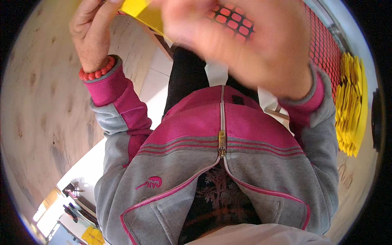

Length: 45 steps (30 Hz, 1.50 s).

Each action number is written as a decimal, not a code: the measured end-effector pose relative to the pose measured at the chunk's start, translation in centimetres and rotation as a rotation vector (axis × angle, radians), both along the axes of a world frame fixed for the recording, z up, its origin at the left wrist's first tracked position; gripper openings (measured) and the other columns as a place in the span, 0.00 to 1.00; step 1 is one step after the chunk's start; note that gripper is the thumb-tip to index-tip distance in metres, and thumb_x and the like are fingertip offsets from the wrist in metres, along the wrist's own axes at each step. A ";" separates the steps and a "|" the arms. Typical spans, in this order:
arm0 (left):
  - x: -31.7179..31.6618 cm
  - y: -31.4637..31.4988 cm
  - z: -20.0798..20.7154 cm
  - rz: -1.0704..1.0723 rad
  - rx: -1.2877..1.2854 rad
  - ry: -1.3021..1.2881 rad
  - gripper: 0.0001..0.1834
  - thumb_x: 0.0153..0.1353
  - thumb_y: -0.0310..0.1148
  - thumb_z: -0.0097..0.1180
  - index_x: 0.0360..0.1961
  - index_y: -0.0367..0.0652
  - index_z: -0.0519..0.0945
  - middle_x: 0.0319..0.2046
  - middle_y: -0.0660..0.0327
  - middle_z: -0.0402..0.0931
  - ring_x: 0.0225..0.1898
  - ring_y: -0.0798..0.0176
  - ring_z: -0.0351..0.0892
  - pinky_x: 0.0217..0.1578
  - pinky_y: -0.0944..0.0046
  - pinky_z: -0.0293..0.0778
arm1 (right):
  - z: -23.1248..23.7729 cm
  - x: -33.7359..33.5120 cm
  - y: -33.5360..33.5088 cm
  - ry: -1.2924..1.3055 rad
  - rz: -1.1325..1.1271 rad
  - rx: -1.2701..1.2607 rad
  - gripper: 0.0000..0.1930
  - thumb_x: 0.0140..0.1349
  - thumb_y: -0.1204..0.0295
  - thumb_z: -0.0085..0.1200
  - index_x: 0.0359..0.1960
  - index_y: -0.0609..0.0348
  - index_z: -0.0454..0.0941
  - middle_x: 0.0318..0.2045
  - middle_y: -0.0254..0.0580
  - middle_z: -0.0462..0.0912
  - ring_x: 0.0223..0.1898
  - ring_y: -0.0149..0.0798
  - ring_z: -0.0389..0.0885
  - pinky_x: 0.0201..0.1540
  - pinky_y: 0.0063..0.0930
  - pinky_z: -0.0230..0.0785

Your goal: The person folds yellow paper sheets by hand on a patterned table. They repeatedly fold, crease, and stack the sheets, then smooth them flat before continuing the folding sequence.

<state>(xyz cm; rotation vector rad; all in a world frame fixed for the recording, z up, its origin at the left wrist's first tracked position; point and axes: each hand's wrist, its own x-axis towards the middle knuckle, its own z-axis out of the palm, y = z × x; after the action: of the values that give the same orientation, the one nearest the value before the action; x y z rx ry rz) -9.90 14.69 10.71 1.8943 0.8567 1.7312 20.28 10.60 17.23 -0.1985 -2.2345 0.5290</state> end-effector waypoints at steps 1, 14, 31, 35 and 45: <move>0.1 0.0 -0.1 -0.023 0.024 0.040 0.13 0.68 0.23 0.51 0.49 0.32 0.83 0.48 0.54 0.83 0.52 0.62 0.80 0.58 0.66 0.70 | -1.9 0.1 -1.8 -0.084 -0.091 0.033 0.07 0.63 0.70 0.59 0.37 0.60 0.78 0.42 0.48 0.81 0.42 0.45 0.82 0.44 0.33 0.74; 0.4 -0.1 -0.5 0.051 0.044 0.073 0.12 0.68 0.24 0.52 0.48 0.33 0.84 0.48 0.55 0.84 0.52 0.63 0.80 0.58 0.67 0.70 | -27.8 9.3 0.1 -0.340 -1.036 0.160 0.12 0.66 0.64 0.57 0.45 0.58 0.79 0.40 0.49 0.82 0.45 0.53 0.81 0.48 0.43 0.73; 1.7 -3.4 6.2 -0.032 -0.002 0.203 0.11 0.67 0.22 0.50 0.44 0.34 0.84 0.44 0.61 0.82 0.48 0.67 0.78 0.52 0.70 0.69 | -26.8 9.8 0.9 -0.836 -1.328 0.607 0.23 0.66 0.60 0.59 0.59 0.59 0.74 0.54 0.51 0.77 0.57 0.57 0.75 0.55 0.49 0.71; 1.9 -4.2 7.7 -0.032 -0.004 0.145 0.08 0.64 0.22 0.54 0.40 0.36 0.85 0.38 0.63 0.82 0.43 0.67 0.78 0.53 0.67 0.69 | -25.5 8.9 -0.1 -0.559 -1.324 0.430 0.20 0.65 0.62 0.59 0.54 0.60 0.77 0.48 0.50 0.80 0.52 0.56 0.78 0.52 0.48 0.72; 0.3 -5.1 8.6 -0.099 0.017 0.135 0.12 0.64 0.24 0.48 0.40 0.36 0.84 0.38 0.60 0.83 0.44 0.65 0.79 0.61 0.61 0.65 | -4.7 1.9 -8.9 -0.478 -0.077 -0.353 0.09 0.57 0.71 0.63 0.37 0.57 0.79 0.39 0.45 0.83 0.43 0.53 0.83 0.43 0.41 0.76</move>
<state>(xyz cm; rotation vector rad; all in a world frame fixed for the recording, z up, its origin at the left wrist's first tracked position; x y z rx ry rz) -9.55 9.62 19.33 2.0476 0.7838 1.5721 22.16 1.71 12.51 -0.6485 -2.5593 0.9095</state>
